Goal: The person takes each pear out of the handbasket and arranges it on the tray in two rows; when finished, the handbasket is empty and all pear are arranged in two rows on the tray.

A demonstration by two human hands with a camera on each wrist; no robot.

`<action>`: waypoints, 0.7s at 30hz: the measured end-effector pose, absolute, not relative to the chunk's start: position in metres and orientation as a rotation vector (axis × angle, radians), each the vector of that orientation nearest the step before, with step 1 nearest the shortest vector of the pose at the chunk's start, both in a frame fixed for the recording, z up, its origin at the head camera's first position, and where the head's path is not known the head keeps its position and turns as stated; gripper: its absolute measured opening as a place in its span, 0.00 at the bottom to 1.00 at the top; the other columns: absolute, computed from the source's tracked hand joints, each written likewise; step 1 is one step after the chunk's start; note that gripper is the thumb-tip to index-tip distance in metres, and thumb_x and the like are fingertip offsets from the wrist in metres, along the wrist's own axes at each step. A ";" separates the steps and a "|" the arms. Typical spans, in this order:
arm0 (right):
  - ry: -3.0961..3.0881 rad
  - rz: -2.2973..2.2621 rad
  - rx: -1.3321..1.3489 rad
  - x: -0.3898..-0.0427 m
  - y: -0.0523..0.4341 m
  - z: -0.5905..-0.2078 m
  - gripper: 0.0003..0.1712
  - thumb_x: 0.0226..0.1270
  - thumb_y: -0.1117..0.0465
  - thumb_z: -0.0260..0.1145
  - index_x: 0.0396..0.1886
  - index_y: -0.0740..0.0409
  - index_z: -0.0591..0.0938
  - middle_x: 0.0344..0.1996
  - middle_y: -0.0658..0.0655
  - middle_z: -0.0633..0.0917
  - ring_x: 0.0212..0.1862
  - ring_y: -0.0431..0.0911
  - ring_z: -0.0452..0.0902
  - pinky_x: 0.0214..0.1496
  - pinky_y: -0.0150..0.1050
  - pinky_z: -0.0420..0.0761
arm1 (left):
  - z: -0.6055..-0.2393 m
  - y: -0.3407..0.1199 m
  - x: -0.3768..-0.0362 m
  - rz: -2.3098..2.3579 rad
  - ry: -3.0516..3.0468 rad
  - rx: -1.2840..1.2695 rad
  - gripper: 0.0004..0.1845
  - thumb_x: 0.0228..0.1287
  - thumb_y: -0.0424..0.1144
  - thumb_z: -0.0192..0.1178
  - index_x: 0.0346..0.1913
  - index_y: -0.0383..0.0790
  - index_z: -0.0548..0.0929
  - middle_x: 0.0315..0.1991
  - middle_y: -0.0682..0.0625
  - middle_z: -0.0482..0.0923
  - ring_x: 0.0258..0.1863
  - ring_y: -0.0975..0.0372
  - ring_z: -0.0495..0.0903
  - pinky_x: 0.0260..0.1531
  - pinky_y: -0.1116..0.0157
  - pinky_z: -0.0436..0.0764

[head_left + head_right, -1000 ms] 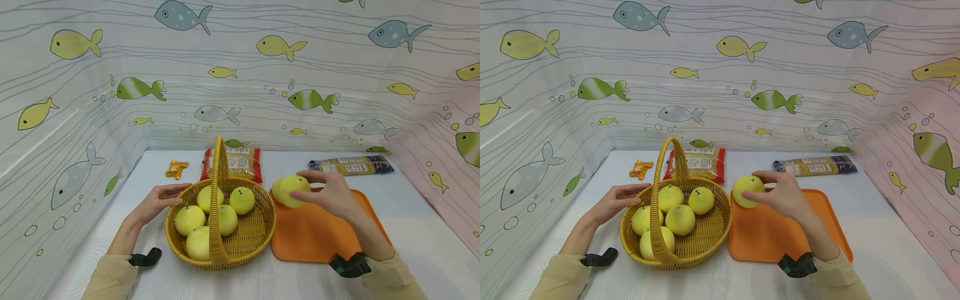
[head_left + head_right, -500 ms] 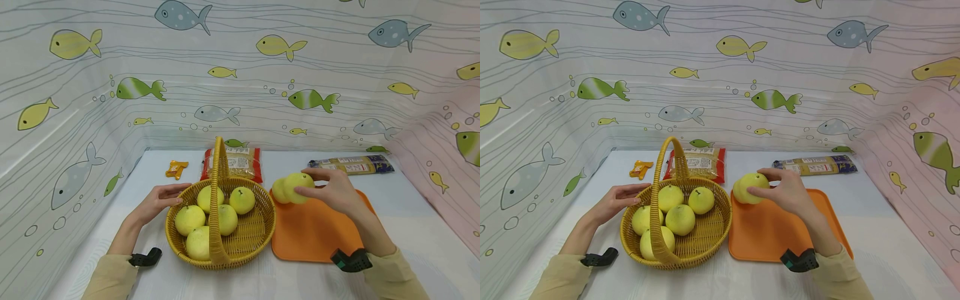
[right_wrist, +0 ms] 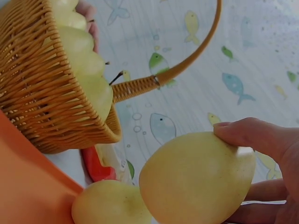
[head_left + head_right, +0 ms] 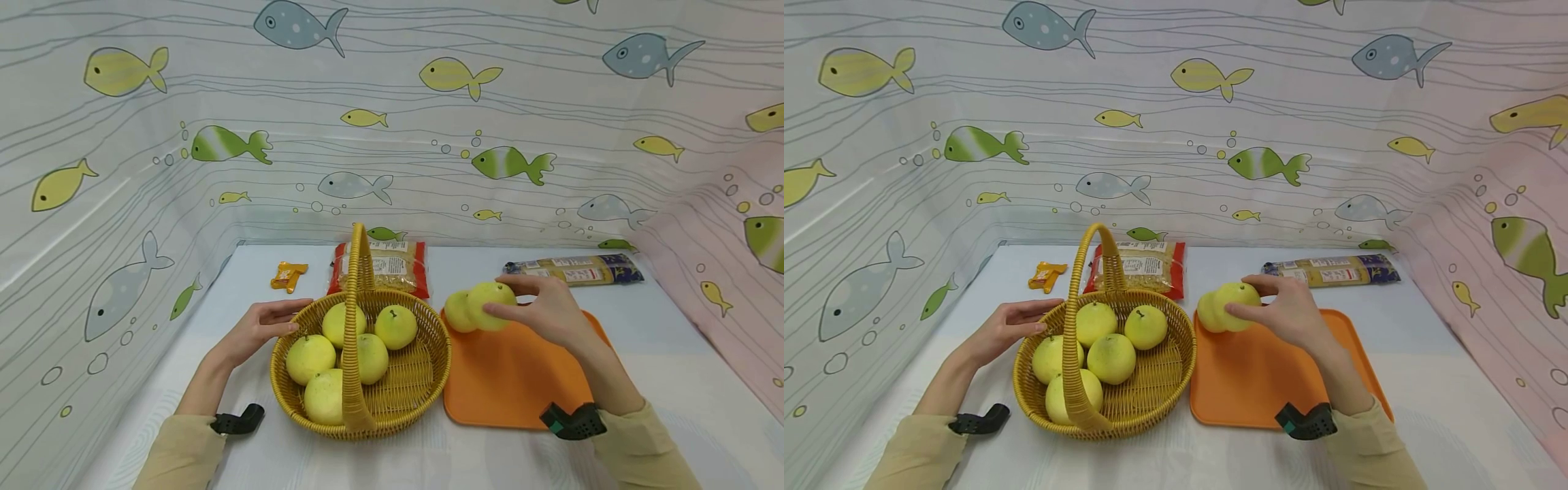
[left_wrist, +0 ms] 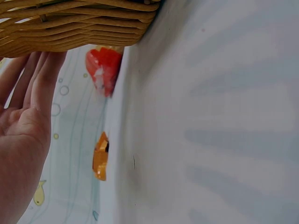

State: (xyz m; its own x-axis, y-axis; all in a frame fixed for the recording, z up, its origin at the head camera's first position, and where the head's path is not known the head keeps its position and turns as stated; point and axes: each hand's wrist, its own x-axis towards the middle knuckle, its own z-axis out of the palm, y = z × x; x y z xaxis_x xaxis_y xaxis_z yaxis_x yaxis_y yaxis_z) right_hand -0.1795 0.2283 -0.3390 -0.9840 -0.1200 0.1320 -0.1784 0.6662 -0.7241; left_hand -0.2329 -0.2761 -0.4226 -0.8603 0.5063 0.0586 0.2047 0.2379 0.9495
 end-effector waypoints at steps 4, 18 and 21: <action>-2.808 1.233 0.234 -0.182 0.231 -0.341 0.37 0.57 0.42 0.76 0.63 0.56 0.81 0.53 0.61 0.86 0.56 0.54 0.79 0.51 0.46 0.79 | -0.422 -0.276 -0.233 1.661 2.257 0.664 0.27 0.71 0.33 0.58 0.70 0.32 0.71 0.65 0.52 0.77 0.58 0.69 0.80 0.54 0.71 0.79; -2.840 1.243 0.187 -0.190 0.245 -0.345 0.38 0.56 0.38 0.75 0.61 0.55 0.82 0.55 0.60 0.84 0.58 0.55 0.77 0.55 0.52 0.76 | -0.421 -0.275 -0.232 1.653 2.267 0.666 0.27 0.70 0.33 0.58 0.70 0.32 0.71 0.66 0.49 0.77 0.58 0.69 0.80 0.55 0.72 0.78; -2.852 1.245 0.171 -0.191 0.248 -0.346 0.40 0.55 0.36 0.74 0.62 0.55 0.82 0.57 0.61 0.83 0.59 0.56 0.77 0.55 0.53 0.76 | -0.421 -0.275 -0.232 1.649 2.270 0.669 0.27 0.70 0.33 0.58 0.70 0.32 0.71 0.66 0.49 0.76 0.58 0.69 0.80 0.55 0.72 0.78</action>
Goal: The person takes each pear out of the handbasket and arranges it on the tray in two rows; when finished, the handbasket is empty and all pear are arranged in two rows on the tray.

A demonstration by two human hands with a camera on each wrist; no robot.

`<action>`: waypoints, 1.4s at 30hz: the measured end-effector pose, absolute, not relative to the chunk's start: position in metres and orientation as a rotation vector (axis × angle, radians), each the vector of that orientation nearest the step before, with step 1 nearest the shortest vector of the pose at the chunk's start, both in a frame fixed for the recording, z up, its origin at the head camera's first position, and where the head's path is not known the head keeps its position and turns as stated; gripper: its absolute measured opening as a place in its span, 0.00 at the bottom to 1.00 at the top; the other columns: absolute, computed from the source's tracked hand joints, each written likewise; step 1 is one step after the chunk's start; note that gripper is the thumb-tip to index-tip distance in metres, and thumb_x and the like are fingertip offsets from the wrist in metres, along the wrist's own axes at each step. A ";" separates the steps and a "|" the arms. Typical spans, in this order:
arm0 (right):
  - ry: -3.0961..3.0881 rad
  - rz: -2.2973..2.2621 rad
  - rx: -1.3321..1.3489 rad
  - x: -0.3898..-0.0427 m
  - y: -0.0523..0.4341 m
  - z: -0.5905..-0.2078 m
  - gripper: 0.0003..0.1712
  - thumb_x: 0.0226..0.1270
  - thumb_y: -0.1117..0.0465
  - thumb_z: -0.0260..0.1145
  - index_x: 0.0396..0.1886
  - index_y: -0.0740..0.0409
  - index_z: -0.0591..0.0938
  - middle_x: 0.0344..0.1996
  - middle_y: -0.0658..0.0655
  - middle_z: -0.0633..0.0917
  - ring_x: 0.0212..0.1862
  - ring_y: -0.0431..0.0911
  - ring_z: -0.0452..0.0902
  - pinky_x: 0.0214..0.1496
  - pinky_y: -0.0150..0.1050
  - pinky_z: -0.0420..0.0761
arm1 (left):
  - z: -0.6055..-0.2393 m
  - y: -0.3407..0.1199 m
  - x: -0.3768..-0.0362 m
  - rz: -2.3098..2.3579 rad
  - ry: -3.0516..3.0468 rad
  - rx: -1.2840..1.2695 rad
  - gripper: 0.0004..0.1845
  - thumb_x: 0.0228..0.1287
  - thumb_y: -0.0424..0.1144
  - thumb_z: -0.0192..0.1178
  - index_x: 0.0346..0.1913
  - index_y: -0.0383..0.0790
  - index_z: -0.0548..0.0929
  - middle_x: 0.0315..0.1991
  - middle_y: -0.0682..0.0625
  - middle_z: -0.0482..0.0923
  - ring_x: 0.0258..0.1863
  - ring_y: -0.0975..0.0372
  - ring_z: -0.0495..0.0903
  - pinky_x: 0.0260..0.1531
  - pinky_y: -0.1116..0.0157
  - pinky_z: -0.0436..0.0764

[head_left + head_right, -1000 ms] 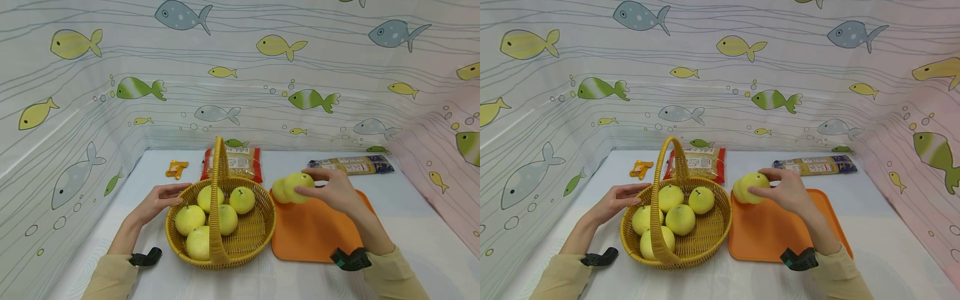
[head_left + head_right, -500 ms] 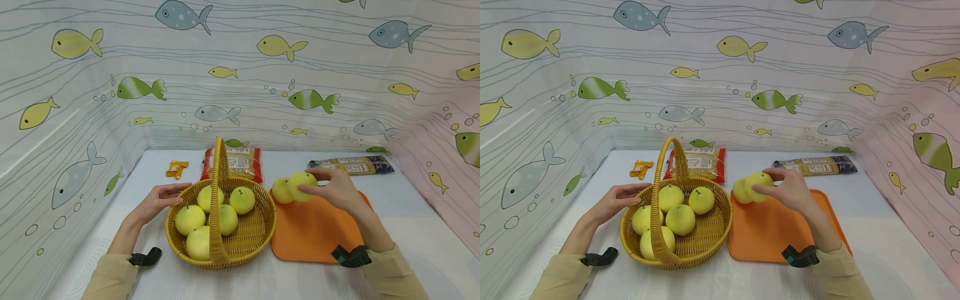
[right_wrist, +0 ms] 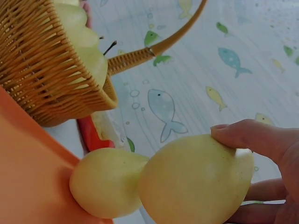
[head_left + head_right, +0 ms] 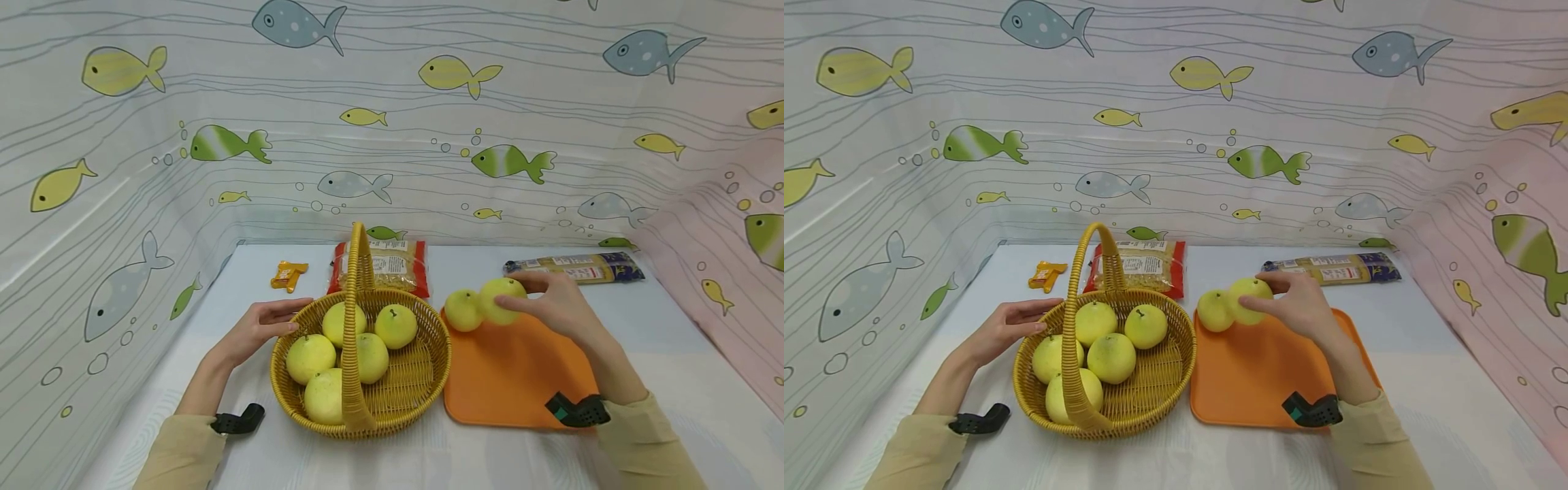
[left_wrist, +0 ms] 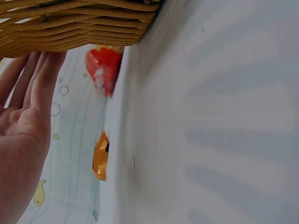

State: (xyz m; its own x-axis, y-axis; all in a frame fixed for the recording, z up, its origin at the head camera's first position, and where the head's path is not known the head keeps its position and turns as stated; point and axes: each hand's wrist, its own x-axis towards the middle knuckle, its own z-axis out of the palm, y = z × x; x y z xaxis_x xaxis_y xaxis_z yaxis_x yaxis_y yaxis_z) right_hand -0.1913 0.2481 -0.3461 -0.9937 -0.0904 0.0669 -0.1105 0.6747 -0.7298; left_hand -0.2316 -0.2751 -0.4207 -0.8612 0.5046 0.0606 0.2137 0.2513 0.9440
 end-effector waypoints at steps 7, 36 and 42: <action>-2.866 1.254 0.139 -0.196 0.254 -0.351 0.40 0.55 0.36 0.74 0.62 0.54 0.81 0.56 0.60 0.83 0.58 0.55 0.77 0.52 0.47 0.76 | -0.420 -0.275 -0.231 1.655 2.265 0.669 0.27 0.70 0.33 0.58 0.70 0.31 0.70 0.65 0.51 0.77 0.58 0.69 0.80 0.55 0.72 0.78; -2.912 1.318 0.090 -0.216 0.268 -0.382 0.45 0.56 0.39 0.75 0.65 0.64 0.77 0.56 0.66 0.84 0.58 0.58 0.79 0.58 0.53 0.78 | -0.421 -0.275 -0.232 1.664 2.253 0.671 0.27 0.70 0.33 0.58 0.71 0.31 0.70 0.65 0.52 0.77 0.59 0.69 0.79 0.55 0.72 0.78; -2.923 1.295 0.104 -0.220 0.270 -0.390 0.43 0.57 0.39 0.75 0.64 0.63 0.79 0.55 0.66 0.84 0.58 0.59 0.79 0.58 0.54 0.78 | -0.422 -0.275 -0.232 1.672 2.243 0.674 0.27 0.70 0.32 0.58 0.71 0.30 0.70 0.65 0.52 0.77 0.59 0.69 0.79 0.55 0.72 0.78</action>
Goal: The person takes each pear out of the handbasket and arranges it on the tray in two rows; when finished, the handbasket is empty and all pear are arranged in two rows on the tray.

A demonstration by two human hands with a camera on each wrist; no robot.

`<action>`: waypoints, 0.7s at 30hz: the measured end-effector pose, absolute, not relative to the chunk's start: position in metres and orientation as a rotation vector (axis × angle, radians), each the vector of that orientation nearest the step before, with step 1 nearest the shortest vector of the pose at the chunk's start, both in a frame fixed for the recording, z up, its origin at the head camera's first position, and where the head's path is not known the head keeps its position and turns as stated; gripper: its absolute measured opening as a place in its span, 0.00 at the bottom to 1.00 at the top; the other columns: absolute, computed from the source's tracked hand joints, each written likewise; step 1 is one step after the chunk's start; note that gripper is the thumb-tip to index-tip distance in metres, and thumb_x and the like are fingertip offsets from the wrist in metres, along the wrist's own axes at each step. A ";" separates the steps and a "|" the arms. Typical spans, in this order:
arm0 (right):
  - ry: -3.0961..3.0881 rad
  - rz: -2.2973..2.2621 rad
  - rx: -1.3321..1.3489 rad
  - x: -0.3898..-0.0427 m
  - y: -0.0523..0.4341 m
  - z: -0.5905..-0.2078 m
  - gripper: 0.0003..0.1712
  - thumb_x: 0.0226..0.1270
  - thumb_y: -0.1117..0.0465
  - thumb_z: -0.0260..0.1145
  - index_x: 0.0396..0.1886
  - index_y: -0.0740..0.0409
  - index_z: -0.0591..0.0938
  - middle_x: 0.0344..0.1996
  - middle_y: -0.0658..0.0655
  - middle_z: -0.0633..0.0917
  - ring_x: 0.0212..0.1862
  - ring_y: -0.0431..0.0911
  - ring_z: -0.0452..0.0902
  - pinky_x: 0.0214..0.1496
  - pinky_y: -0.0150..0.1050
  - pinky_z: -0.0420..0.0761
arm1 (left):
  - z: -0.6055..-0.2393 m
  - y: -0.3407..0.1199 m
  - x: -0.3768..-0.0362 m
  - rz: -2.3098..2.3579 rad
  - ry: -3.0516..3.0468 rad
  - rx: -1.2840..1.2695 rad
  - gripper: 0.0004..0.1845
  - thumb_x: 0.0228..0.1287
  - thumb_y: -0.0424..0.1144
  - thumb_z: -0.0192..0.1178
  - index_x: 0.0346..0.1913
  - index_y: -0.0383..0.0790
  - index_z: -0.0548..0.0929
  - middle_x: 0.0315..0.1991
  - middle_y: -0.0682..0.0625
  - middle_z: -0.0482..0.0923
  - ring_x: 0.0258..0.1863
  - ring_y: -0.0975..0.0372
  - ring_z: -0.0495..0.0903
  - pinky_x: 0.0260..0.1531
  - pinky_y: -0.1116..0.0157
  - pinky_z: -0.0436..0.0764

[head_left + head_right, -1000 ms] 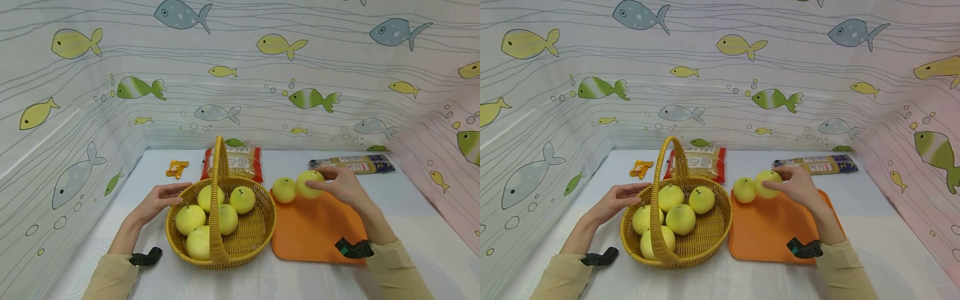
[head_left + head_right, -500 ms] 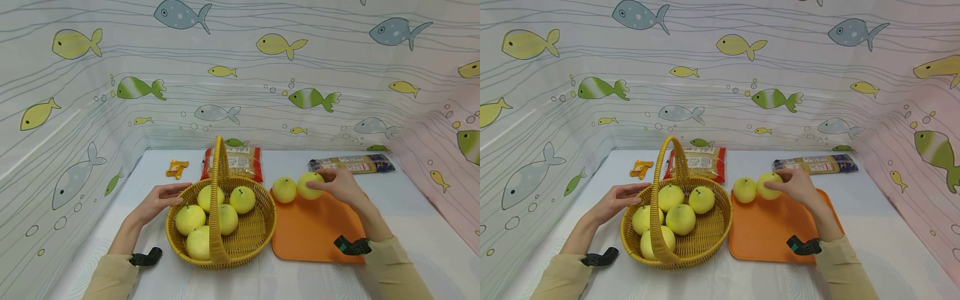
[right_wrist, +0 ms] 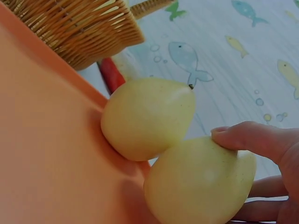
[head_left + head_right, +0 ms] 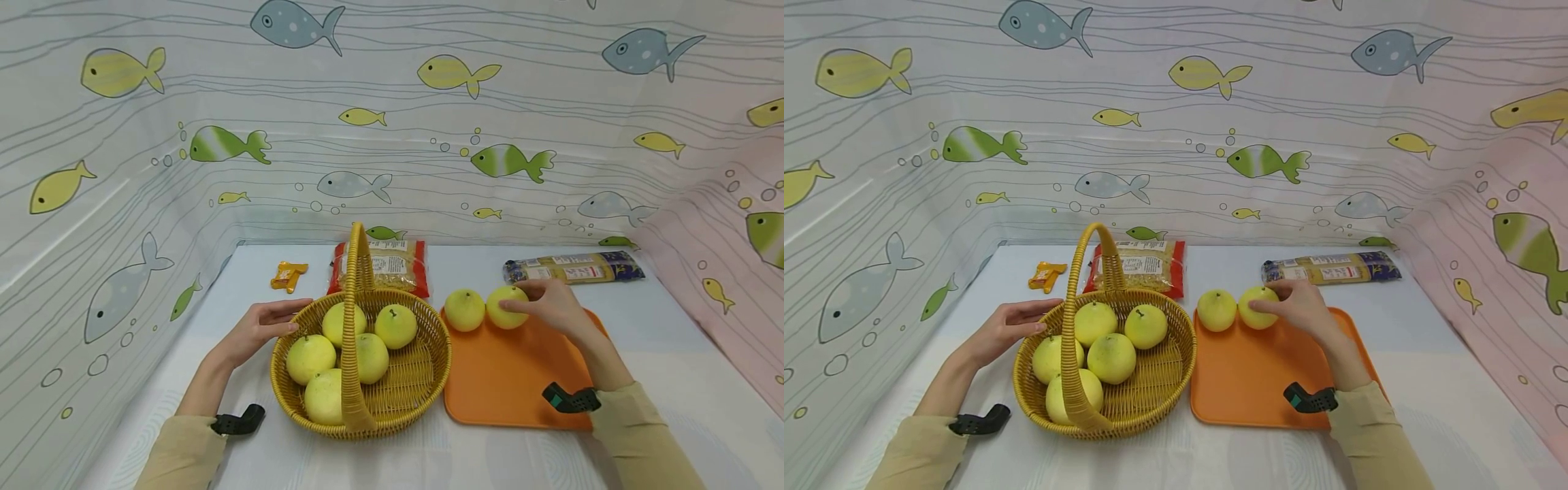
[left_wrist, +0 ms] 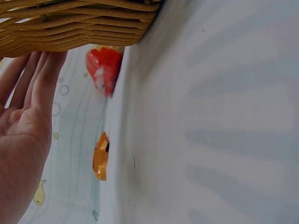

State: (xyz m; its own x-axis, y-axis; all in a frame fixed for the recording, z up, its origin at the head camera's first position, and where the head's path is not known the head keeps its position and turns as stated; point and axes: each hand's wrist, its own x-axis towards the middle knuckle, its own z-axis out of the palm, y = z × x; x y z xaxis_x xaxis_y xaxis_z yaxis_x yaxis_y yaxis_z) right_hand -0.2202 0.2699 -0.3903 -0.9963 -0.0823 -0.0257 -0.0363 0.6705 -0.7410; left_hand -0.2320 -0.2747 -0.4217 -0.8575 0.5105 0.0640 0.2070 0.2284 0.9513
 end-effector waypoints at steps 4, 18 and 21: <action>2.826 -1.223 -0.109 -0.222 0.270 -0.394 0.43 0.58 0.39 0.74 0.64 0.64 0.78 0.57 0.67 0.83 0.59 0.60 0.78 0.59 0.56 0.77 | -0.422 -0.275 -0.232 1.670 2.247 0.669 0.27 0.70 0.32 0.58 0.71 0.31 0.70 0.65 0.52 0.77 0.59 0.69 0.79 0.55 0.72 0.78; 2.849 -1.203 -0.145 -0.224 0.271 -0.402 0.44 0.59 0.39 0.73 0.66 0.64 0.77 0.58 0.68 0.82 0.60 0.61 0.78 0.59 0.56 0.78 | -0.422 -0.275 -0.232 1.671 2.245 0.671 0.27 0.70 0.32 0.57 0.71 0.31 0.70 0.65 0.53 0.77 0.59 0.68 0.80 0.55 0.72 0.78; 2.827 -1.208 -0.138 -0.223 0.271 -0.403 0.45 0.60 0.39 0.73 0.68 0.63 0.75 0.59 0.68 0.81 0.61 0.61 0.77 0.59 0.56 0.77 | -0.422 -0.275 -0.233 1.676 2.240 0.667 0.27 0.70 0.32 0.57 0.71 0.31 0.70 0.64 0.54 0.77 0.59 0.68 0.80 0.55 0.72 0.78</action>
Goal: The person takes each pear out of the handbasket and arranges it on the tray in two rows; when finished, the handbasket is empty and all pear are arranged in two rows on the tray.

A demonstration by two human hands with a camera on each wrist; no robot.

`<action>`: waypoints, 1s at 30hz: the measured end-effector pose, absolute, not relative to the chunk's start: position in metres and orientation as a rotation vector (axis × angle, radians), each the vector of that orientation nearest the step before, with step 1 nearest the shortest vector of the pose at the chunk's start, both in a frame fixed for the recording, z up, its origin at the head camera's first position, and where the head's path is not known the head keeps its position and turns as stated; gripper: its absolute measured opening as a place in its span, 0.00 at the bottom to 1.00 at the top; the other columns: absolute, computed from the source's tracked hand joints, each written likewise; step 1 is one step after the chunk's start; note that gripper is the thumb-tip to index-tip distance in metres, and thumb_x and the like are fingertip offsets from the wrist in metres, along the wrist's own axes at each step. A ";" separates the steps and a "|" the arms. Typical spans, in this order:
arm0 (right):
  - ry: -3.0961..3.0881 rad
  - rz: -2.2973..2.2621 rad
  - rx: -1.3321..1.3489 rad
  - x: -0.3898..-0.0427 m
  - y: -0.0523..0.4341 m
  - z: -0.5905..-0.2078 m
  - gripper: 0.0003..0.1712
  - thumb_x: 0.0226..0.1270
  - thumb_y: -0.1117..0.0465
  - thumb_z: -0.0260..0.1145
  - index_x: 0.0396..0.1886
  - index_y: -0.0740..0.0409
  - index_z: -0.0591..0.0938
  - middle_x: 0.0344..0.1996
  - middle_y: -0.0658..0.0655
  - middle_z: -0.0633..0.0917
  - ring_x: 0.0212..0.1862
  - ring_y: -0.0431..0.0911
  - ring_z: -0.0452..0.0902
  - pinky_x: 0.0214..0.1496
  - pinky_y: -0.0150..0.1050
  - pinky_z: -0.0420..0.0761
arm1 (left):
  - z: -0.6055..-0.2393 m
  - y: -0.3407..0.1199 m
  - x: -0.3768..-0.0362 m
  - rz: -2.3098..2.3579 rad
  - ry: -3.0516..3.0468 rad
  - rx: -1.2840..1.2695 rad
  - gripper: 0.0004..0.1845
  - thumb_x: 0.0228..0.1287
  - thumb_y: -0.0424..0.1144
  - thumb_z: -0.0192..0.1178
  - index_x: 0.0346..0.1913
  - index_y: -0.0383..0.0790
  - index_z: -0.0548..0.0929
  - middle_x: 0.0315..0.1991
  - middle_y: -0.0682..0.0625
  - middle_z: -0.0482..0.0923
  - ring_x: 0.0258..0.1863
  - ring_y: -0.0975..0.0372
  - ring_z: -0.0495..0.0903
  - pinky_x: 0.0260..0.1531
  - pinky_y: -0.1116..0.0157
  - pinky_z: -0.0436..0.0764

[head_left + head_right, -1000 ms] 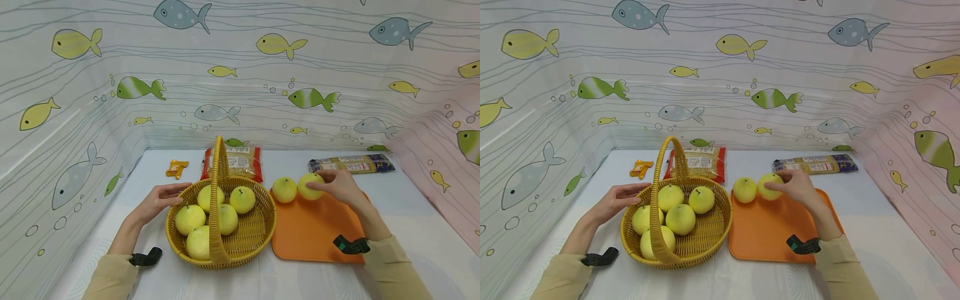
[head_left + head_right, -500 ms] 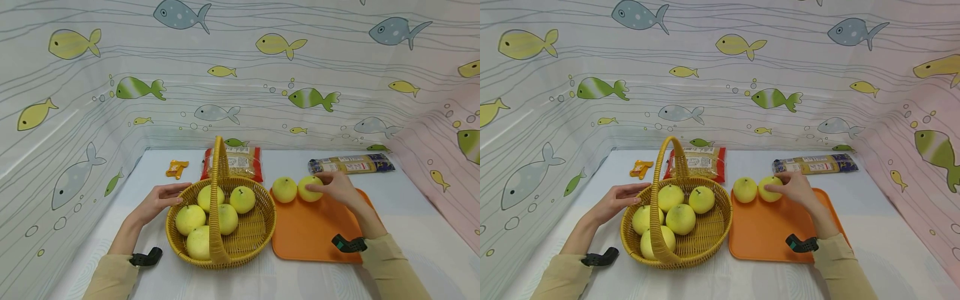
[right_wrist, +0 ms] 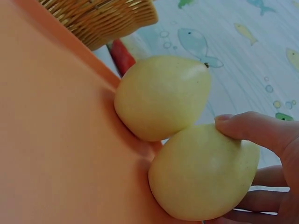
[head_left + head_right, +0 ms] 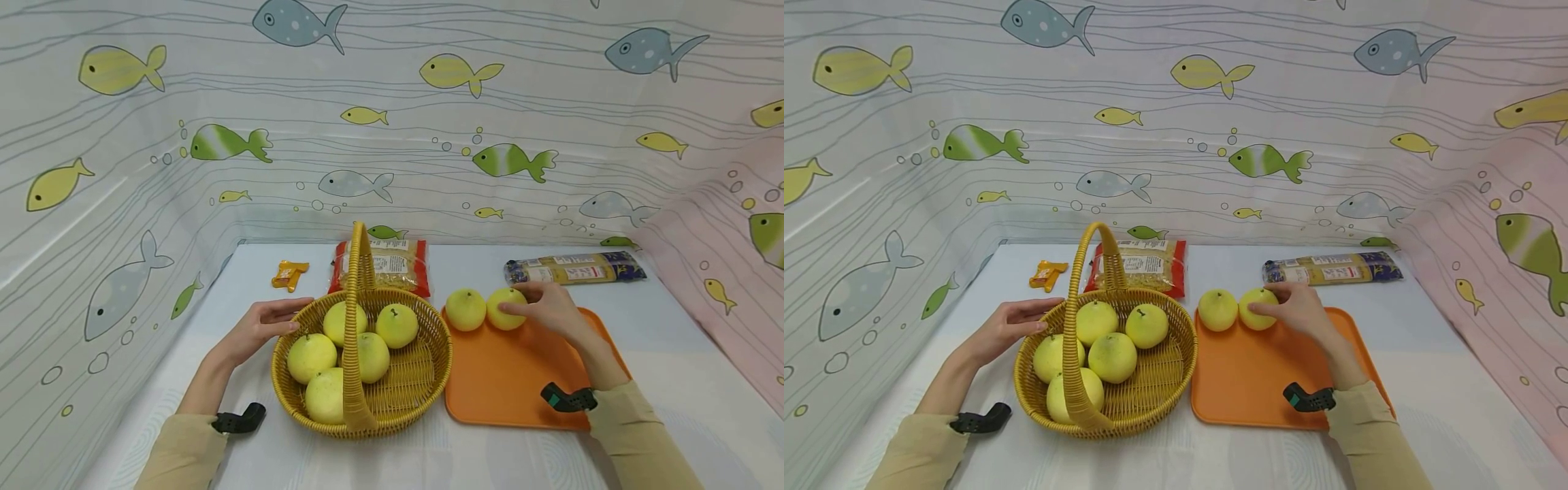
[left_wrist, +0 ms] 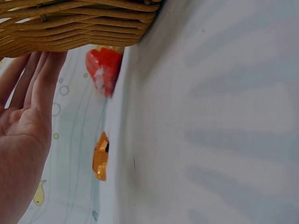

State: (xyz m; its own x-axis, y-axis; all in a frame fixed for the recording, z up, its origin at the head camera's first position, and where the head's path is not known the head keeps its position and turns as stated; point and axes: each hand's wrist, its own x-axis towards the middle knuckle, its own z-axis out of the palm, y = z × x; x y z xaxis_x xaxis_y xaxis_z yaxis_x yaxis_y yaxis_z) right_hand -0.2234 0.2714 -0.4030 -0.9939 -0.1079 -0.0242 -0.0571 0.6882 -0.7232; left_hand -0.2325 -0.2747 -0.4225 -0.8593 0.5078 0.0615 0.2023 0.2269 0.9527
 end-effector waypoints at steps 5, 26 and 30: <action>2.804 -1.200 -0.145 -0.224 0.273 -0.404 0.45 0.60 0.39 0.72 0.69 0.63 0.74 0.60 0.68 0.80 0.62 0.62 0.75 0.61 0.58 0.76 | -0.422 -0.275 -0.232 1.675 2.243 0.663 0.27 0.70 0.32 0.58 0.71 0.31 0.70 0.64 0.54 0.77 0.59 0.69 0.80 0.55 0.72 0.78; 2.727 -1.250 -0.266 -0.226 0.280 -0.410 0.48 0.57 0.47 0.77 0.72 0.64 0.69 0.65 0.70 0.76 0.65 0.63 0.73 0.63 0.59 0.75 | -0.420 -0.274 -0.232 1.669 2.247 0.666 0.27 0.71 0.32 0.57 0.71 0.31 0.70 0.64 0.54 0.78 0.58 0.69 0.80 0.55 0.72 0.78; 2.728 -1.249 -0.276 -0.226 0.281 -0.410 0.48 0.57 0.47 0.77 0.72 0.65 0.69 0.64 0.70 0.76 0.65 0.63 0.73 0.63 0.59 0.75 | -0.420 -0.274 -0.231 1.662 2.256 0.667 0.27 0.70 0.32 0.57 0.70 0.31 0.70 0.64 0.54 0.78 0.58 0.69 0.80 0.55 0.72 0.78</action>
